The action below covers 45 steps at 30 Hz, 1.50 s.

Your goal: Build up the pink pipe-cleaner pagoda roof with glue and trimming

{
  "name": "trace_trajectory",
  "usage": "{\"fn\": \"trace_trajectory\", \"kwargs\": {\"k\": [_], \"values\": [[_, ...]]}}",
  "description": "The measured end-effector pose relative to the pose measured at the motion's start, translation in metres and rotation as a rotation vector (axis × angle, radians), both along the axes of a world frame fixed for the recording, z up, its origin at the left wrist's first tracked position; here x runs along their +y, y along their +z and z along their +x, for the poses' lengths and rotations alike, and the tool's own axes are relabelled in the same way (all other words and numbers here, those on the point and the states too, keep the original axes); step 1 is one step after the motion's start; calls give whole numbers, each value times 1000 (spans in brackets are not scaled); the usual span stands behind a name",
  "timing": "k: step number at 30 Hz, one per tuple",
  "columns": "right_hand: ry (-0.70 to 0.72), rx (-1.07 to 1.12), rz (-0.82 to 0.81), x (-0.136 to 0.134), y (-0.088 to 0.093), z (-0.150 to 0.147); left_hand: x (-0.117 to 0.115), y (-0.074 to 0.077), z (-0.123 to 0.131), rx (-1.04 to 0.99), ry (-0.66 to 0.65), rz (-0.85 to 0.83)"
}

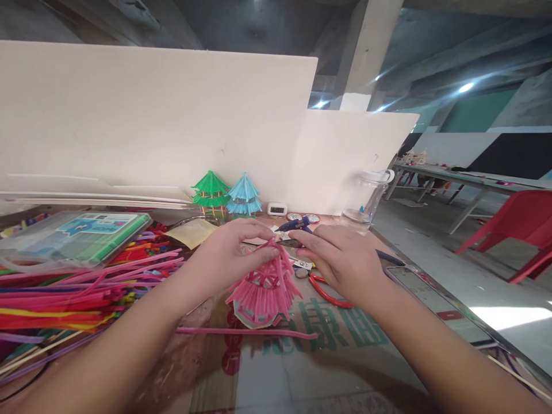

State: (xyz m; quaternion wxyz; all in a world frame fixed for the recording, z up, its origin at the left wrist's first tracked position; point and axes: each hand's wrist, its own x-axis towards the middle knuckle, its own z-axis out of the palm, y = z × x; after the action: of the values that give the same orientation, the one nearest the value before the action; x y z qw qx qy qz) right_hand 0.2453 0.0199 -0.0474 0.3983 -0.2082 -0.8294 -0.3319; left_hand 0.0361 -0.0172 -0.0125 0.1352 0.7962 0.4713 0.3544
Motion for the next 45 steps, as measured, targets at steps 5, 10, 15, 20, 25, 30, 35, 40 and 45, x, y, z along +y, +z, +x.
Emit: {"fn": "trace_trajectory", "kwargs": {"k": [5,10,15,20,25,30,35,40,45], "values": [[-12,48,-10,-2,10,9,2,3,-5,47,46,-11],[-109,176,24,-3,22,24,8,6,-16,103,106,-41],[-130,158,52,-2,26,26,10,6,-19,80,163,-33],[-141,98,72,-3,26,22,9,5,-18,75,143,8],[-136,101,76,-2,25,22,9,4,-21,91,78,59],[-131,91,73,-1,23,21,9,4,-21,101,95,26],[-70,65,56,-4,21,16,5,5,-15,97,112,-5],[29,18,15,-8,15,5,1,2,-7,39,53,-2],[17,-17,17,-7,9,3,1,-2,-1,-31,28,-18]]}}
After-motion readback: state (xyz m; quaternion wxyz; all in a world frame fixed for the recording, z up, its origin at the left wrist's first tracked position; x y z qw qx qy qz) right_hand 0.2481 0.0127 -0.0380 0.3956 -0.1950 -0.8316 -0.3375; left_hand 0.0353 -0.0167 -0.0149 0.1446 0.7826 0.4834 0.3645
